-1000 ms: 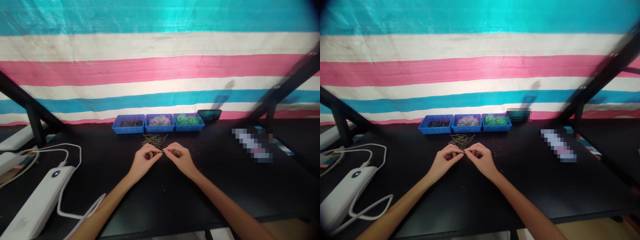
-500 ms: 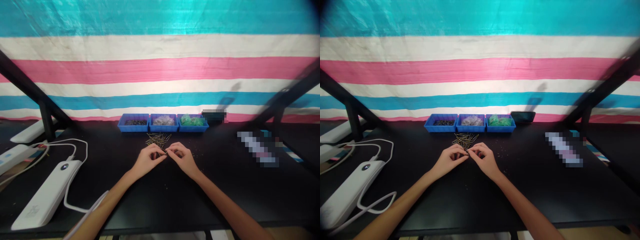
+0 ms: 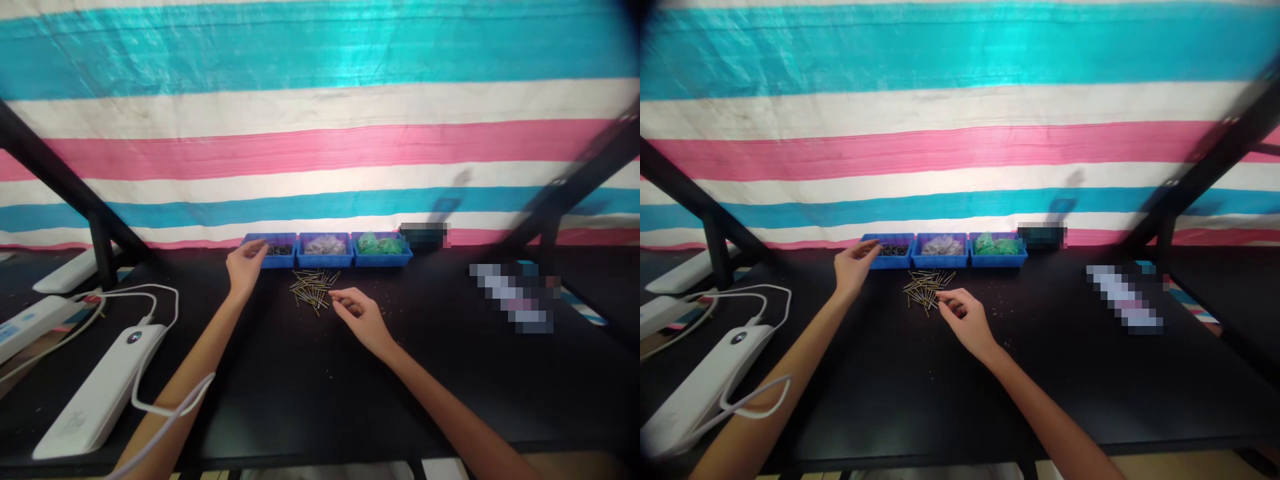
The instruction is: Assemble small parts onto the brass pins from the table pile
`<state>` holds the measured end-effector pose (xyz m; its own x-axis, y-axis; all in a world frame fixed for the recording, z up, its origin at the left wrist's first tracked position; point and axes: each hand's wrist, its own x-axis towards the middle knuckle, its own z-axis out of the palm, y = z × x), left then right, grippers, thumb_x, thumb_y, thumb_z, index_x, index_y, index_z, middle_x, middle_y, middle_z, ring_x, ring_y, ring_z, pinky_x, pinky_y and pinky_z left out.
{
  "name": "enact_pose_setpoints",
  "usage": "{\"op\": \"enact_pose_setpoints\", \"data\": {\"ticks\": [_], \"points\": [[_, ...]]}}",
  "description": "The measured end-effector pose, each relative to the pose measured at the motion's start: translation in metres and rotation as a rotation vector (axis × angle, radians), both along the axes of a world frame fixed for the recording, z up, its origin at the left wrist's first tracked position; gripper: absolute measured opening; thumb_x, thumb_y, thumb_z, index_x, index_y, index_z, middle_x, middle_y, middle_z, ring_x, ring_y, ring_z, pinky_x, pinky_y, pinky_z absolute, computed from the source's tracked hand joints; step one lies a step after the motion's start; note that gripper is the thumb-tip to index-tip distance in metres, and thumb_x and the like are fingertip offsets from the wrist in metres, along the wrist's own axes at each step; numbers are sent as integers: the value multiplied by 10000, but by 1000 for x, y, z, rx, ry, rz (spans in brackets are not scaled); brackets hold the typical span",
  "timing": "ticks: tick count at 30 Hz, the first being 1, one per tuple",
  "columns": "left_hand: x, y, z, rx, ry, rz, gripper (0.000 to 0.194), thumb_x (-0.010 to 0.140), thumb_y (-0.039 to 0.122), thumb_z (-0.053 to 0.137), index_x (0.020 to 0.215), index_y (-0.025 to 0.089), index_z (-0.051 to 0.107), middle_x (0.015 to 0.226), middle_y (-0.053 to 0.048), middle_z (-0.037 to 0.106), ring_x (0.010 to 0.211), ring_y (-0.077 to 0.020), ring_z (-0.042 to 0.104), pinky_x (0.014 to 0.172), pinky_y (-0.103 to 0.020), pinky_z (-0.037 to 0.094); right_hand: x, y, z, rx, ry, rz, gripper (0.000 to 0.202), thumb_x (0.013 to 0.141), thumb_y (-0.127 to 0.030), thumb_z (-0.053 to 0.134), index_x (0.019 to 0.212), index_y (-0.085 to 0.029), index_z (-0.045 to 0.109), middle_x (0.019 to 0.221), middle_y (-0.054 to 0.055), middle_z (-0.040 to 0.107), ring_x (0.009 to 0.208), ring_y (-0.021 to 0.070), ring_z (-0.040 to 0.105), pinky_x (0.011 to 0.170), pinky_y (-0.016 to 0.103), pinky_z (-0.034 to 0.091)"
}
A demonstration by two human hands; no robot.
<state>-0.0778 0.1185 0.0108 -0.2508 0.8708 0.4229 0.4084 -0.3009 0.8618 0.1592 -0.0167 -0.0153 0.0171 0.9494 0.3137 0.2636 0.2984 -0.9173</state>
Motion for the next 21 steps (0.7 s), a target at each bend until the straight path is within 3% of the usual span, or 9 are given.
{"op": "enact_pose_setpoints", "data": {"ticks": [5, 10, 12, 16, 21], "points": [[-9, 19, 2, -3, 92, 88, 380, 721, 396, 612, 1012, 159, 675, 833, -71, 707, 766, -178, 644, 774, -320, 499, 2, 2, 0, -6, -3, 2, 228, 791, -259, 562, 983, -213, 674, 931, 51, 633, 704, 114, 572, 527, 211, 444], [2, -9, 6, 104, 266, 34, 427, 736, 407, 618, 1108, 198, 616, 1003, -64, 660, 824, -165, 606, 734, -292, 482, 7, 6, -1, 12, -18, -8, 211, 792, -258, 555, 956, -200, 675, 935, 61, 635, 694, 115, 565, 522, 217, 442], [8, -27, 7, 148, 358, -123, 373, 749, 410, 614, 1066, 214, 633, 1005, -62, 628, 813, -156, 588, 668, -266, 472, 9, 7, -2, 19, -32, -20, 196, 788, -256, 553, 928, -198, 678, 926, 61, 636, 696, 118, 564, 522, 219, 445], [13, -54, 1, 149, 596, -522, 223, 772, 418, 602, 866, 237, 695, 872, -38, 604, 830, -157, 561, 764, -293, 451, 10, 8, -2, 20, -61, -29, 182, 785, -249, 553, 906, -195, 679, 891, 57, 633, 679, 119, 563, 521, 224, 448], [17, -65, -13, 48, 807, -711, 241, 770, 435, 602, 932, 279, 690, 884, -24, 583, 826, -156, 530, 775, -300, 410, 8, 7, -3, 33, -99, -11, 168, 786, -220, 556, 900, -204, 678, 872, 43, 629, 669, 115, 567, 533, 228, 443]]}}
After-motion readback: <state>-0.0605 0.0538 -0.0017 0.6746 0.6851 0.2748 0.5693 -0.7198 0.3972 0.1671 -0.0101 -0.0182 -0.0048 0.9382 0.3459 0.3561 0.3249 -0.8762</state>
